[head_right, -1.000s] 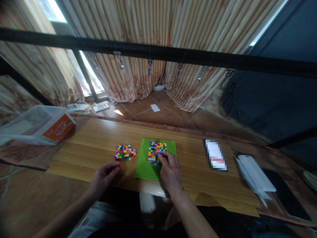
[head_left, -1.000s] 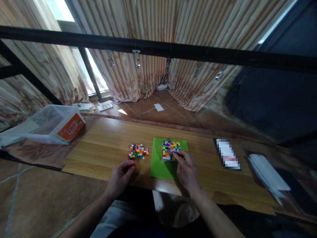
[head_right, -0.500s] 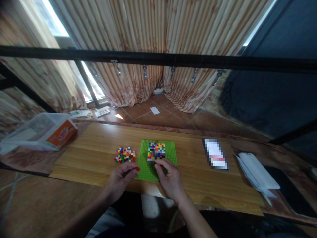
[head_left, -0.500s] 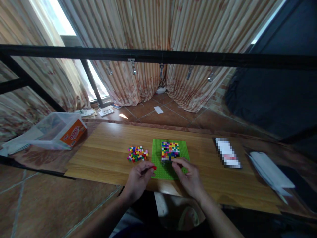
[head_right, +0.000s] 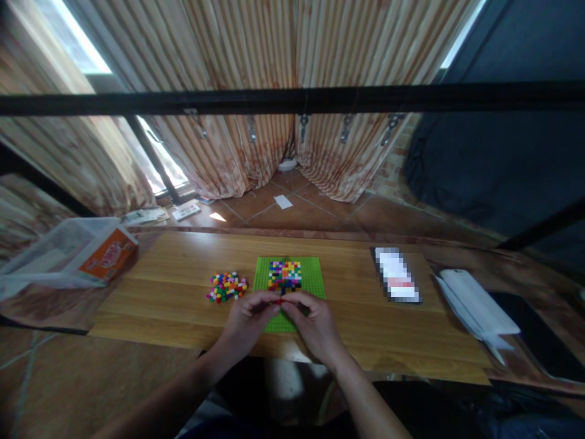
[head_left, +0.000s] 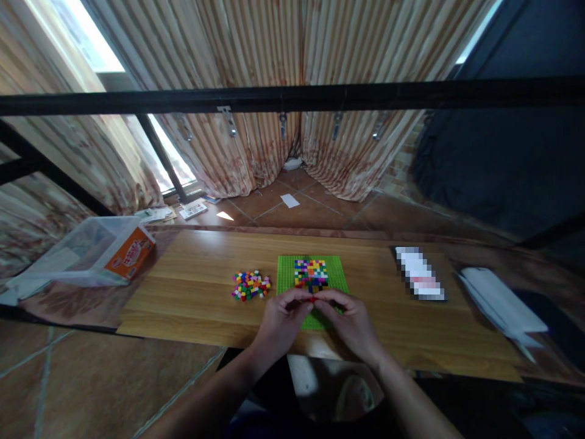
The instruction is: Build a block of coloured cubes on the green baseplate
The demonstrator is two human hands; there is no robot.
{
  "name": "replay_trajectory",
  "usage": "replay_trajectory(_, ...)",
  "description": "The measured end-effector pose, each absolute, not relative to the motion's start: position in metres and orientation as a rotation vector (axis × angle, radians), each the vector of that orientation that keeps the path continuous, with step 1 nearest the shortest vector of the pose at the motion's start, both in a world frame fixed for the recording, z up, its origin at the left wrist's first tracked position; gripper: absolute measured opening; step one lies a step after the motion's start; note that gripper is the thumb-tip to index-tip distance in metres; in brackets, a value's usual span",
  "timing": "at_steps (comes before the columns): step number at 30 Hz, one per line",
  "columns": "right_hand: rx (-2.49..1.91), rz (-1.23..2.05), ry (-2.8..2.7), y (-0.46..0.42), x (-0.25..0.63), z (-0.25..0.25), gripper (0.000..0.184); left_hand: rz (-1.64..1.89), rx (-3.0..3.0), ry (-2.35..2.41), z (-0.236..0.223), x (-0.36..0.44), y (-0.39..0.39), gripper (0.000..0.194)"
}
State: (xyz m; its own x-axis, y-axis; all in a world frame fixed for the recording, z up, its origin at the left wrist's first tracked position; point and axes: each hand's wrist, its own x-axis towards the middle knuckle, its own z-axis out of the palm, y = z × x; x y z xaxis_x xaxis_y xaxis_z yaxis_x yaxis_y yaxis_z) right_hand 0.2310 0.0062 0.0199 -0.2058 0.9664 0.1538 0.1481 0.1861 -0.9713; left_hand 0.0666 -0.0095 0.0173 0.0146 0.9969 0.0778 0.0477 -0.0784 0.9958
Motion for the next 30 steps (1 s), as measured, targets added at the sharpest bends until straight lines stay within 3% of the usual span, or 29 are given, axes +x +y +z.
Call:
replay_trajectory(7,-1.243,0.904,-1.384,0.033,0.252,0.001,0.016,1.319,1.259,1.465,0.014,0.055,0.004,0.019)
replay_trajectory(12,-1.269,0.971,-1.354,0.044,0.253,-0.015,0.018,1.35,1.097,1.485,0.002,0.046,0.014,0.032)
replay_trajectory(22,-1.219,1.02,-1.299,0.048,0.242,-0.008,0.012,1.34,1.131,1.455,-0.019,0.05,0.026,0.039)
replay_trajectory(30,-1.227,1.156,-1.076,0.046,0.231,-0.009,0.018,1.36,1.137,1.466,-0.024,0.059,0.031,0.045)
